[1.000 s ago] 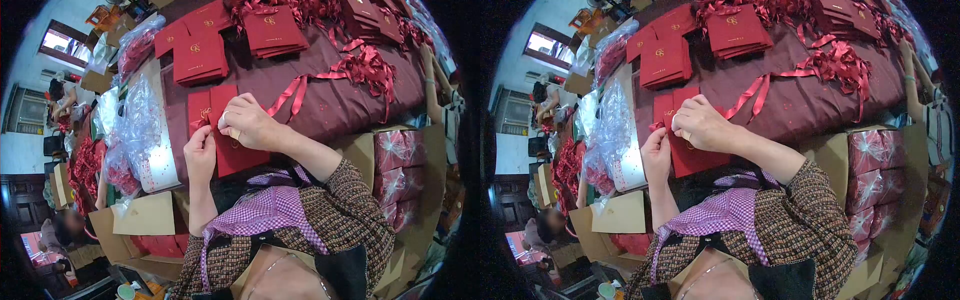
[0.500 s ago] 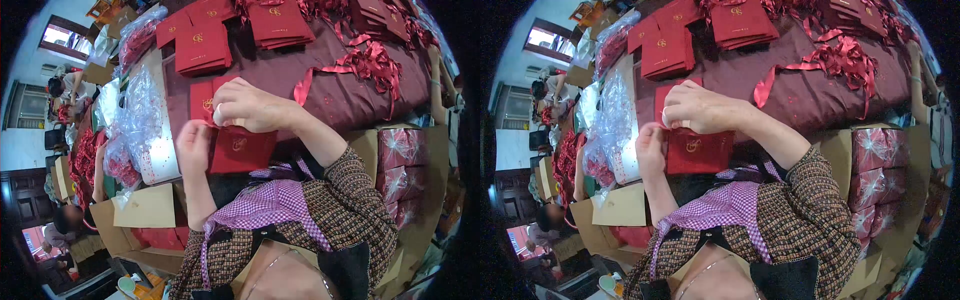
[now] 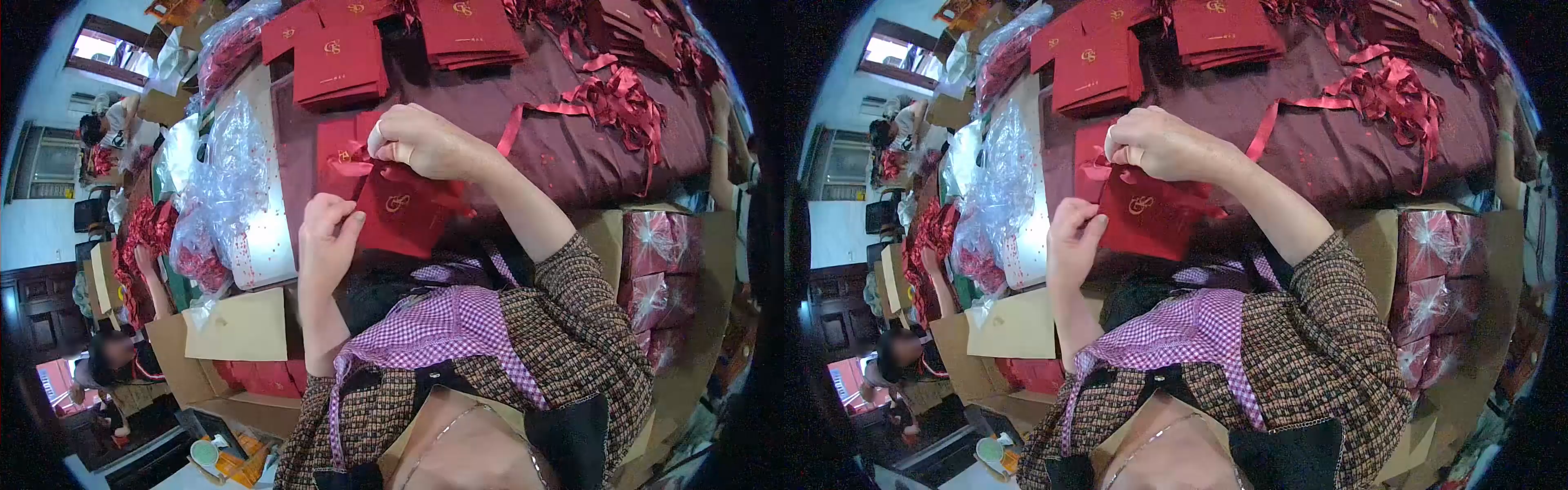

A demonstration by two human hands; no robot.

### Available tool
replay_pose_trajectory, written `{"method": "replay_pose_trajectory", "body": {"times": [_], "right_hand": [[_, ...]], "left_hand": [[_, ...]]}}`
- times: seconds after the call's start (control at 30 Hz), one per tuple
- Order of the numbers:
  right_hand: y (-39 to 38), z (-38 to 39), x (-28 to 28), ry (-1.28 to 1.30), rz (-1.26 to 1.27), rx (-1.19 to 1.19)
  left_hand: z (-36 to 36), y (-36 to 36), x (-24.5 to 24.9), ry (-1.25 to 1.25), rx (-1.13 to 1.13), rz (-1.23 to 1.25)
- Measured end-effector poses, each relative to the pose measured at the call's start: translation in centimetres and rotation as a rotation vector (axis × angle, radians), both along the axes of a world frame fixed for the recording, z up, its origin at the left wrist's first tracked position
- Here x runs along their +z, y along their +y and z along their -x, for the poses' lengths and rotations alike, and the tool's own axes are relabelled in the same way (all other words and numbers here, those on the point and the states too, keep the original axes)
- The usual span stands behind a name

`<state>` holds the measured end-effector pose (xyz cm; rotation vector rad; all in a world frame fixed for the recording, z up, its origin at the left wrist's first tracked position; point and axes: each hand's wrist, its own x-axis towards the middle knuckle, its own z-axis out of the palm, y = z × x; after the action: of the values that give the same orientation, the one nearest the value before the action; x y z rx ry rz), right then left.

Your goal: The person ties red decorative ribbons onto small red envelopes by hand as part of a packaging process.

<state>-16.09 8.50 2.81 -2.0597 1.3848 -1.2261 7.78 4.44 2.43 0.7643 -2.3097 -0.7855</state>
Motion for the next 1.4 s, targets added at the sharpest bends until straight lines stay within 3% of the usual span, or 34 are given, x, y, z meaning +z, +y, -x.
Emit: {"method": "replay_pose_trajectory", "body": {"times": [0.1,0.2,0.37,0.47,0.6,0.73,0.83,0.87,0.93,1.0,1.07,1.27,1.33,1.4], "right_hand": [[-0.2,-0.5,-0.5,-0.221,0.049,-0.087],[0.9,1.6,-1.2,-0.116,0.1,-0.176],[5.0,3.6,-2.1,-0.037,-0.117,-0.146],[6.2,4.4,-4.4,0.183,-0.204,-0.093],[7.4,2.6,-4.7,0.337,-0.137,-0.174],[7.3,1.9,-4.9,0.311,-0.173,-0.231],[7.5,1.7,-2.9,-0.068,-0.195,-0.24],[7.8,1.3,-2.2,-0.069,-0.194,-0.229],[8.0,0.7,-1.4,-0.468,-0.314,-0.18],[8.2,1.1,-1.7,-0.471,-0.305,-0.041],[8.6,0.8,-0.6,-0.762,-0.501,0.21],[7.6,-0.8,-1.4,-0.604,-0.466,0.168],[6.9,-1.0,-2.5,-0.228,-0.199,0.014],[6.1,-1.4,-3.7,-0.161,-0.121,-0.063]], "left_hand": [[0.2,-0.3,-0.6,0.063,0.089,-0.178],[-0.5,-2.1,-2.4,0.064,0.235,-0.206],[-1.0,-3.2,-3.8,0.086,0.305,-0.245],[-0.6,-3.1,-3.4,0.058,0.335,-0.224],[-0.1,-2.9,-3.4,0.041,0.365,-0.188],[0.1,-2.9,-3.2,0.06,0.366,-0.18],[0.4,-2.6,-2.4,0.026,0.392,-0.152],[0.5,-2.6,-2.4,0.025,0.403,-0.15],[0.6,-2.7,-2.5,0.063,0.394,-0.19],[0.7,-2.9,-3.0,0.073,0.394,-0.186],[0.8,-3.0,-3.3,0.096,0.38,-0.222],[0.4,-3.3,-3.1,0.129,0.26,-0.438],[0.2,-3.2,-3.1,0.175,0.21,-0.477],[0.1,-3.0,-3.0,0.221,0.159,-0.517]]}}
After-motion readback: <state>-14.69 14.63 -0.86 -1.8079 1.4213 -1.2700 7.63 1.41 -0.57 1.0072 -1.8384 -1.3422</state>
